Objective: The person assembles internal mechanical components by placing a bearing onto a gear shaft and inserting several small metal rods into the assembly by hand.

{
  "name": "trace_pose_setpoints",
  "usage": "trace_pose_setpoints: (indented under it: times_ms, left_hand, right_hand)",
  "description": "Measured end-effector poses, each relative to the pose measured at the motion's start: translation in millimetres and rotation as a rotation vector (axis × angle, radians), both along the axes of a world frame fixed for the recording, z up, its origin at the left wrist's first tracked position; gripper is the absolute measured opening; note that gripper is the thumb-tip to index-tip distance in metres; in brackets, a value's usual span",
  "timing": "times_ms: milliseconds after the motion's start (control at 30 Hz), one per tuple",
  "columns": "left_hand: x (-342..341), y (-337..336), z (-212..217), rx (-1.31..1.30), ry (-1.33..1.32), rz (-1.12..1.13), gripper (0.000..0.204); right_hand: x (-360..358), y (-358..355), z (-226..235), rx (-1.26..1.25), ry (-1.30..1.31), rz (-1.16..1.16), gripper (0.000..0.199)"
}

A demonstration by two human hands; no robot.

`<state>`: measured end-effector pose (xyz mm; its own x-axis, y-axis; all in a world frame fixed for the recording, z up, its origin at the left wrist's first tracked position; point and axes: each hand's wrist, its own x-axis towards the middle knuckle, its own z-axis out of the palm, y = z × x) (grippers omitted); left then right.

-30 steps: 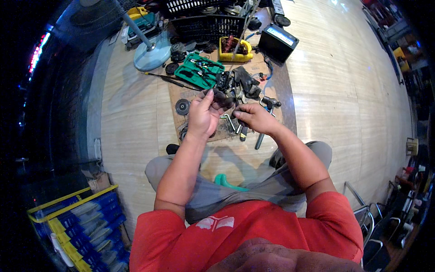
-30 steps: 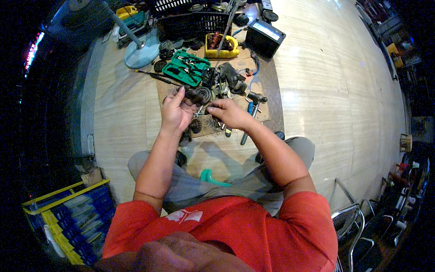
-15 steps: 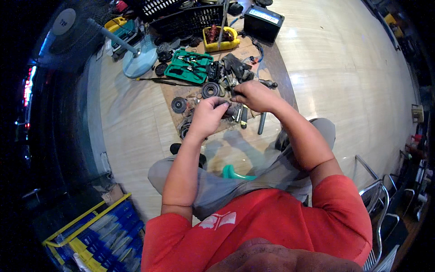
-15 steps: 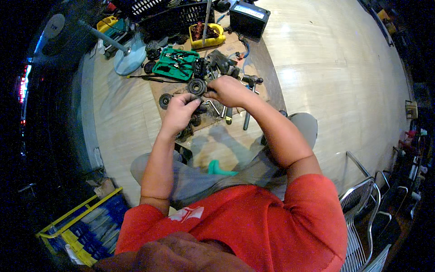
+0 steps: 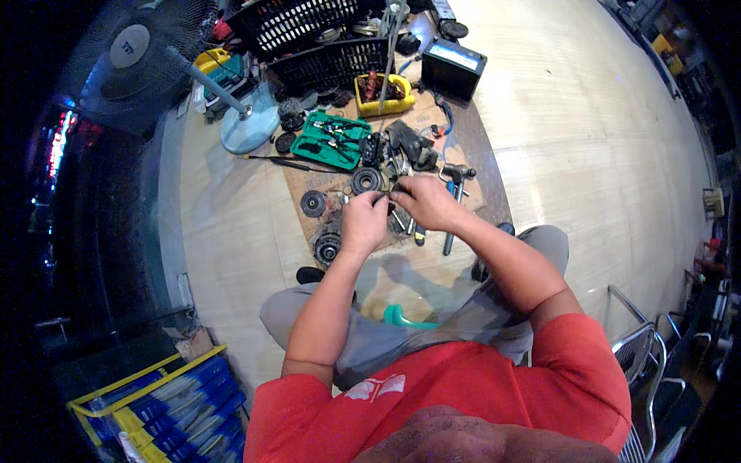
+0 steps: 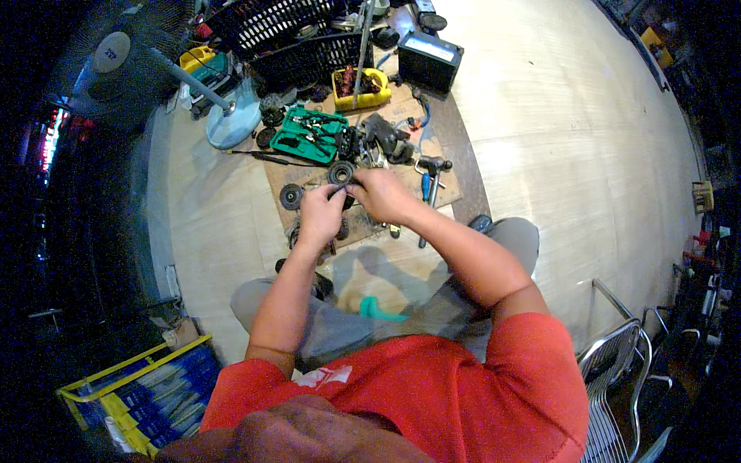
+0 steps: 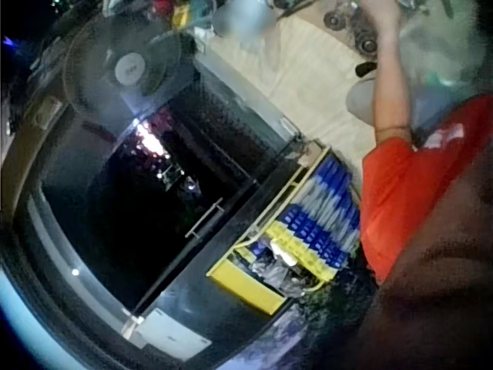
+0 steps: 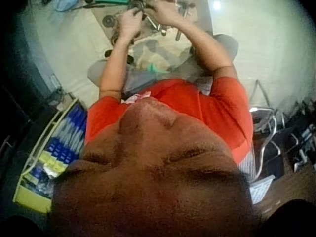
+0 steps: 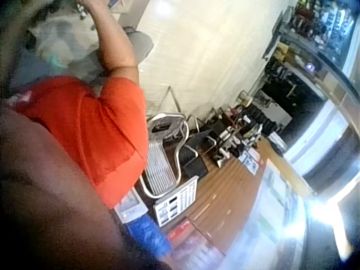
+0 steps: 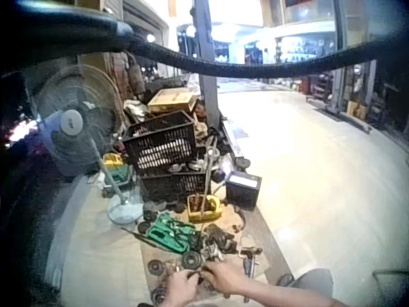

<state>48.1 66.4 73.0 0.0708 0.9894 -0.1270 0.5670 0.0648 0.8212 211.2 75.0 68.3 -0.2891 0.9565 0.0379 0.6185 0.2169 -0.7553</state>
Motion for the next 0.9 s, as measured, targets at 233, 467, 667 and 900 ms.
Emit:
trace_pose_setpoints:
  times_ms: [233,467,667,900]
  left_hand:
    - [-1.5,7.0,-24.3,-0.254,-0.764,0.268,0.02]
    - [-5.5,5.4,-26.8,-0.351,-1.132,0.264,0.014]
    - [-6.0,5.2,-27.0,-0.313,-1.231,0.322,0.014]
    - [0.8,1.5,-26.4,-0.237,-1.317,0.274,0.013]
  right_hand:
    - [-17.8,-13.7,-2.5,0.003,0.092,-0.03,0.021]
    - [-17.8,-13.8,-1.9,0.014,0.15,-0.048,0.02]
    - [-19.7,-12.3,-8.3,-0.013,0.131,-0.078,0.021]
    - [-18.3,-14.4,-0.9,-0.047,0.14,-0.088,0.02]
